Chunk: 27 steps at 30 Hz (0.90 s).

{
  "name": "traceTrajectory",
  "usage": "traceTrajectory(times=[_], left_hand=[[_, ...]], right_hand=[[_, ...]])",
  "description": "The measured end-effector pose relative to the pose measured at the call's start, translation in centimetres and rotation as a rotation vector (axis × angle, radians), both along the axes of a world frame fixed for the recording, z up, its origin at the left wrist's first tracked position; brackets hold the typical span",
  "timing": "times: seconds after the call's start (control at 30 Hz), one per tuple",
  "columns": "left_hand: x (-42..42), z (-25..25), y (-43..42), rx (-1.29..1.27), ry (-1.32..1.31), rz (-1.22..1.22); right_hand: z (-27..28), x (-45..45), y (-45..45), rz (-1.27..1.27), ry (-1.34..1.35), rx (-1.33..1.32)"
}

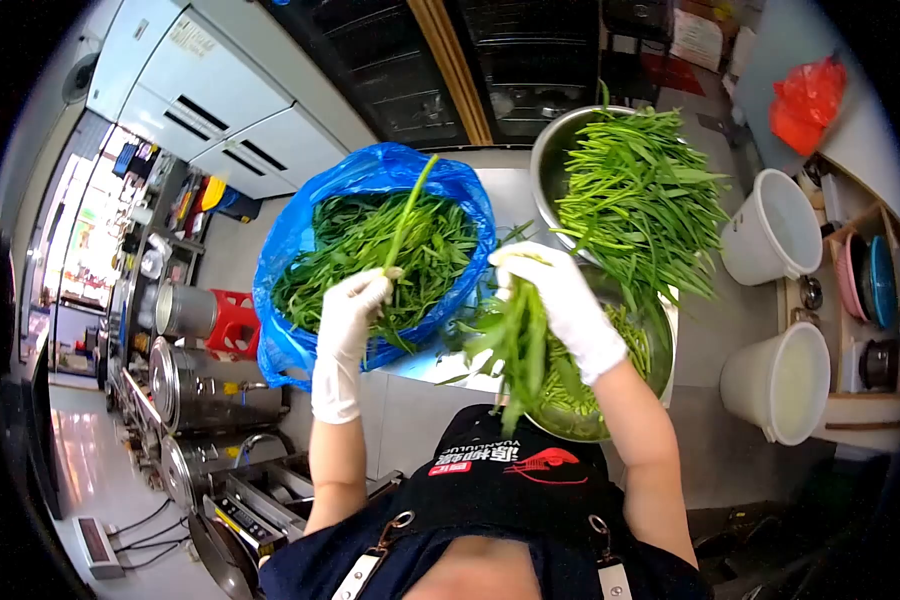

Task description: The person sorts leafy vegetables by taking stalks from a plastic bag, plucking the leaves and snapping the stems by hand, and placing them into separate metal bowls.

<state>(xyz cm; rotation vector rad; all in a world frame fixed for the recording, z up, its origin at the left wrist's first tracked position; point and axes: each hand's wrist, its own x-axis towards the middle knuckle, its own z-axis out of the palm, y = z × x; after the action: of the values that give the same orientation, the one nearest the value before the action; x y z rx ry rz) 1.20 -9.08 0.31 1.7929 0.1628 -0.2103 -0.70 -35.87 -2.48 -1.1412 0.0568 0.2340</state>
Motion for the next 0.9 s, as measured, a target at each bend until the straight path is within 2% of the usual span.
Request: traceTrajectory(times=[0.1,0.17,0.23,0.33,0.47,0.67,0.77,0.87,0.9], left_hand=[[-1.8,-3.1,-3.0,-0.363,0.104,-0.055],[-2.4,-5.9,-3.8,-0.471,0.104,-0.095],[-3.0,-7.0,-4.8,-0.464,0.121,-0.097],[-4.6,-6.6,-6.4,-0.264,0.153,-0.076],[-5.7,-8.1,-7.2,-0.172,0.049,-0.1],[-5.9,-9.6,-6.9,0.338,-0.489,-0.197],[-5.9,-10.3,-6.7,0.449,-0.652,-0.23],[-5.0,-7.4,-5.9,0.607,-0.743,-0.387],[-4.5,-6.8,-5.3,0.582,-0.738,-0.385]], right_hand=[[-0.2,1.8,1.4,-0.005,-0.063,0.002],[-0.6,2.4,2.0,-0.038,-0.063,-0.047],[-1.1,2.7,2.1,-0.043,-0.036,-0.02],[-2.0,2.6,1.7,-0.043,-0.024,0.005],[-2.8,2.2,1.5,-0.051,-0.014,0.005],[-2.8,1.7,1.2,-0.078,0.005,-0.108],[-2.6,1.5,0.9,-0.054,0.008,-0.121],[-2.5,1.7,0.4,-0.01,-0.025,-0.189],[-2.4,1.8,0.0,0.028,-0.045,-0.22]])
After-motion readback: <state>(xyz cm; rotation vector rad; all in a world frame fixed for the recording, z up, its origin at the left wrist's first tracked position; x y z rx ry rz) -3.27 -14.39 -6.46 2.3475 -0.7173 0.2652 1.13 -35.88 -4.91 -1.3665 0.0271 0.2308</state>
